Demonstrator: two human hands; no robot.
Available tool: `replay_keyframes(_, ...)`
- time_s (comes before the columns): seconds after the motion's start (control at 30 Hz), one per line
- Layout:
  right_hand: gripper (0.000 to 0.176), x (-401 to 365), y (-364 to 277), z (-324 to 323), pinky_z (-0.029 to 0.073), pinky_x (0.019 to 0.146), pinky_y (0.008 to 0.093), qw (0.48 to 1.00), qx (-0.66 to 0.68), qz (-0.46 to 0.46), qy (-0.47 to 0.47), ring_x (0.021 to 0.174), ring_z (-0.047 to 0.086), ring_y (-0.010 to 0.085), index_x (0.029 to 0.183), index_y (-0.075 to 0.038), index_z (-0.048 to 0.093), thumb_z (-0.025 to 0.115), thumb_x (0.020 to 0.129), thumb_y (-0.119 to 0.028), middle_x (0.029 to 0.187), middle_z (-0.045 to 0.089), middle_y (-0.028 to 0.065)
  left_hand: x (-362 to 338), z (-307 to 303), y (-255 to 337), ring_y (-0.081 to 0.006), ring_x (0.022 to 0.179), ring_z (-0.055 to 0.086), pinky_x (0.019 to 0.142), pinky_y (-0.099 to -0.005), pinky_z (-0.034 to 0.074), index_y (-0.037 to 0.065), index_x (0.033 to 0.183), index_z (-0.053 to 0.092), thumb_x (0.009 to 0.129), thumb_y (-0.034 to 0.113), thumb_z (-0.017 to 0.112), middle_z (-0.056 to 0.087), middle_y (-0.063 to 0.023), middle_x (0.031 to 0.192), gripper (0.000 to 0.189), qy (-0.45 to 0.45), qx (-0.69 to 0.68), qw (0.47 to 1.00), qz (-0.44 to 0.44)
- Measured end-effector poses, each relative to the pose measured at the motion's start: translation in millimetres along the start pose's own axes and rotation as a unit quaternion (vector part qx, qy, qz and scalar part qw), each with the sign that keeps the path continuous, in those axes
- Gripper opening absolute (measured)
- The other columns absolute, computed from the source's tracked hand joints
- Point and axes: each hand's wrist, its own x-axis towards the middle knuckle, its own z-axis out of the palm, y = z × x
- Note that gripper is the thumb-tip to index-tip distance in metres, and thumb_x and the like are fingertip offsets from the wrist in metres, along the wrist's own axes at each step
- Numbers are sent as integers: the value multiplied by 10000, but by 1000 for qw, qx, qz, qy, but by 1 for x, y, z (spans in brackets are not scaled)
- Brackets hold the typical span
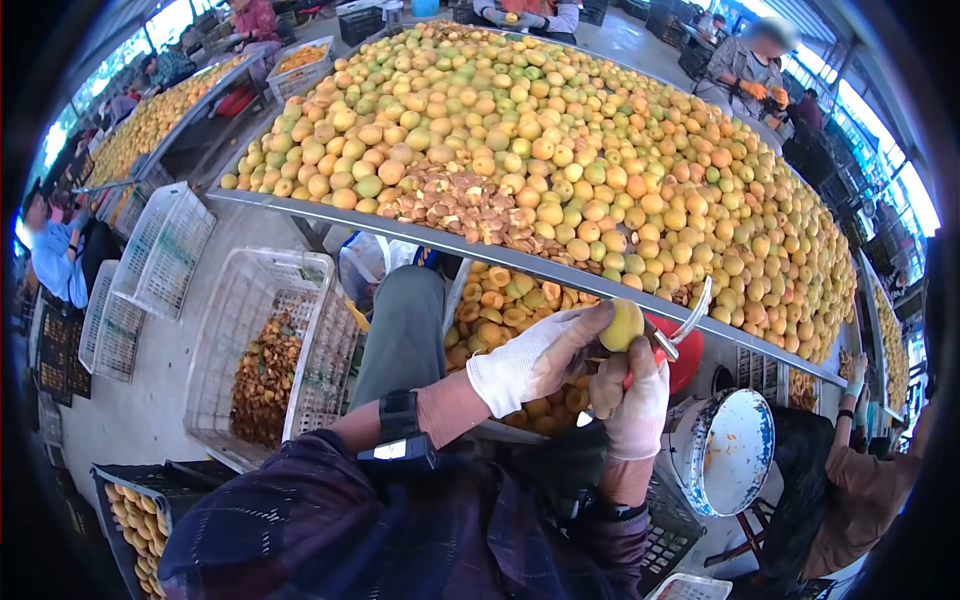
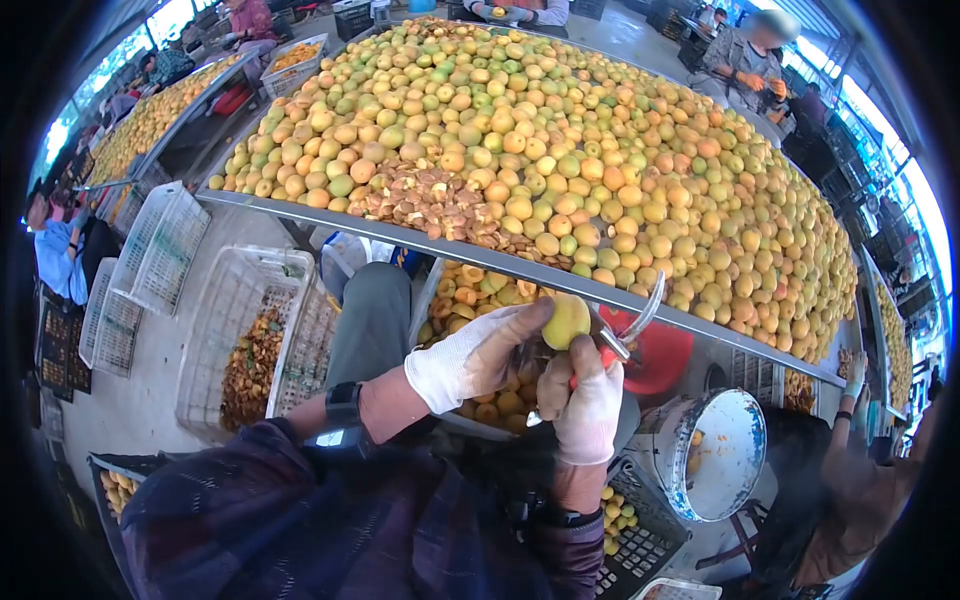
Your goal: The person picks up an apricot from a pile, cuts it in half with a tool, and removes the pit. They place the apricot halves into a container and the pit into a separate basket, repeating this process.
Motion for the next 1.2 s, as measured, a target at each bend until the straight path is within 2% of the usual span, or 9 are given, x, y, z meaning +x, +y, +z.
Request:
replay_keyframes(0.13,381,-9,-6,9,313,336,209,976,-192,2,103,371,384,64,1260,21,446,516,931,-159,604,475,5,0,-11,-9,-195,1067,583,929,-327,477,44,1255,493,973,414,477,594,-98,1168,466,30,-22,999,6)
replay_keyframes(0.27,403,-31,-5,7,358,430,185,947,-305,-53,81,478,427,41,1313,-7,423,490,953,-175,732,545,16,6,-19,-15,-204,1018,597,881,-335,493,64,1215,516,957,413,510,617,-97,1119,434,116,-166,979,-15)
replay_keyframes(0.4,359,-31,18,-5,505,716,333,835,-522,-155,74,849,680,290,1244,-27,487,524,968,-254,889,655,172,9,-14,-25,-194,993,589,865,-346,484,80,1224,515,921,447,555,617,-72,1105,478,88,-180,980,10)
replay_keyframes(0.87,265,-32,32,-7,513,676,400,809,-557,-165,92,869,653,400,1160,-12,488,508,962,-188,911,656,225,2,0,-45,-164,1030,552,896,-286,440,93,1223,536,837,436,676,596,-31,1137,534,71,-216,974,9)
replay_keyframes(0.93,257,-33,27,-3,511,678,400,810,-558,-153,96,883,645,409,1148,-3,509,513,961,-180,911,650,241,-5,7,-33,-144,1014,550,893,-265,436,67,1210,535,844,363,701,590,-32,1126,500,119,-137,983,10)
replay_keyframes(0.97,257,-33,24,-4,511,678,400,810,-558,-153,98,883,645,409,1148,-3,509,513,961,-180,911,650,241,-4,4,-30,-144,1014,550,893,-265,436,67,1210,535,844,363,701,590,-32,1126,500,118,-137,984,9)
replay_keyframes(1.03,239,-33,18,-8,510,688,381,841,-533,-52,77,871,664,377,1129,2,537,517,960,-166,906,654,234,-3,-5,-25,-128,1020,539,915,-262,423,39,1198,529,856,298,698,581,-35,1110,461,97,148,983,48)
replay_keyframes(1.07,233,-33,13,-10,505,699,343,862,-501,-7,71,834,679,276,1116,17,553,525,957,-152,890,665,196,-5,-3,-16,-117,1031,528,930,-259,412,25,1194,524,860,265,692,572,-37,1097,445,90,217,971,40)
replay_keyframes(1.2,247,-31,30,-14,486,726,299,897,-430,-57,87,819,607,150,1109,48,545,525,958,-145,878,651,133,-4,-3,-25,-132,1049,535,947,-269,411,23,1222,510,874,292,679,576,-45,1117,472,101,178,978,34)
